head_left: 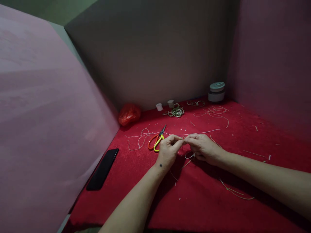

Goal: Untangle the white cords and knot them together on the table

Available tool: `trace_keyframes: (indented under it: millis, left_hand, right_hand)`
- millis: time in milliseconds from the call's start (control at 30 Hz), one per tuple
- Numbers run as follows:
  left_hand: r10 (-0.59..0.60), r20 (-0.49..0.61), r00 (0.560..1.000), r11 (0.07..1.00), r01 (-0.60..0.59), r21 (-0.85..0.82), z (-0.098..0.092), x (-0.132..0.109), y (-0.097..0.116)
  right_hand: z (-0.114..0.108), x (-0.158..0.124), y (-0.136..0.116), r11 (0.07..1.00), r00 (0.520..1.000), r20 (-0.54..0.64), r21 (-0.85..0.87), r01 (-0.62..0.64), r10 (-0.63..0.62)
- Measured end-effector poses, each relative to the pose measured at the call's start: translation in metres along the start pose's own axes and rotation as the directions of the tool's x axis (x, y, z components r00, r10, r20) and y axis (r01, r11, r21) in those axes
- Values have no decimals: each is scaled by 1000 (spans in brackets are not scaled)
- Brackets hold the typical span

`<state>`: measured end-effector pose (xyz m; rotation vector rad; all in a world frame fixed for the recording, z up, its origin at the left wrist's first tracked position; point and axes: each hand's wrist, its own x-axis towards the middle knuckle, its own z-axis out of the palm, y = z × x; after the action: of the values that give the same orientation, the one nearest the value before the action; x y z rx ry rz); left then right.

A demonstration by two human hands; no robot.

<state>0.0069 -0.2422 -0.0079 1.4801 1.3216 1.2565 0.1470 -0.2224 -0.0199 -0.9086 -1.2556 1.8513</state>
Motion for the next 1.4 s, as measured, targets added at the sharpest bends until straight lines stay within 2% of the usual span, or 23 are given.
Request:
trace_keyframes:
  millis: [133, 267, 467, 633, 733, 833, 933, 1033, 1100, 1233, 1400]
  left_hand:
    - [37, -26, 999, 999, -36, 14, -1, -1, -2]
    - [9, -62, 998, 1000, -8, 18, -5, 3, -9]
    - [-83, -62, 995, 995, 78, -69, -4, 4, -12]
    - [-177, -56, 983, 960, 159, -230, -1, 2, -7]
    - [-179, -57, 982, 955, 160, -251, -2, 3, -7]
    - [-120, -77, 990, 984, 108, -141, -3, 4, -10]
    - [27, -101, 995, 995, -17, 98, -4, 2, -11]
    - [203, -86, 975, 921, -161, 354, -3, -2, -11]
    - [295, -43, 955, 851, -242, 466, -1, -5, -12]
    - [407, 70, 911, 741, -374, 558, 0, -7, -17]
    - [474, 156, 866, 647, -463, 606, -3, -5, -21]
  right_hand:
    - [-4, 0, 1, 999, 999, 30, 41, 9, -11]
    - [-7, 3, 4, 997, 999, 21, 60, 40, -42]
    - [-3, 1, 4, 994, 995, -37, -70, 86, -88]
    - [0, -3, -1, 973, 991, -65, -208, 100, -116]
    - [-1, -2, 2, 949, 986, -55, -285, 135, -157]
    - [-2, 0, 5, 931, 983, -49, -332, 154, -180]
    - [-1, 0, 7, 931, 981, -50, -326, 163, -189]
    - [1, -1, 6, 950, 985, -48, -274, 148, -168]
    - [1, -2, 6, 969, 989, -45, -212, 125, -137]
    - [-1, -1, 8, 994, 996, -32, -73, 80, -83]
    - [-3, 0, 9, 998, 999, -15, 44, 35, -35]
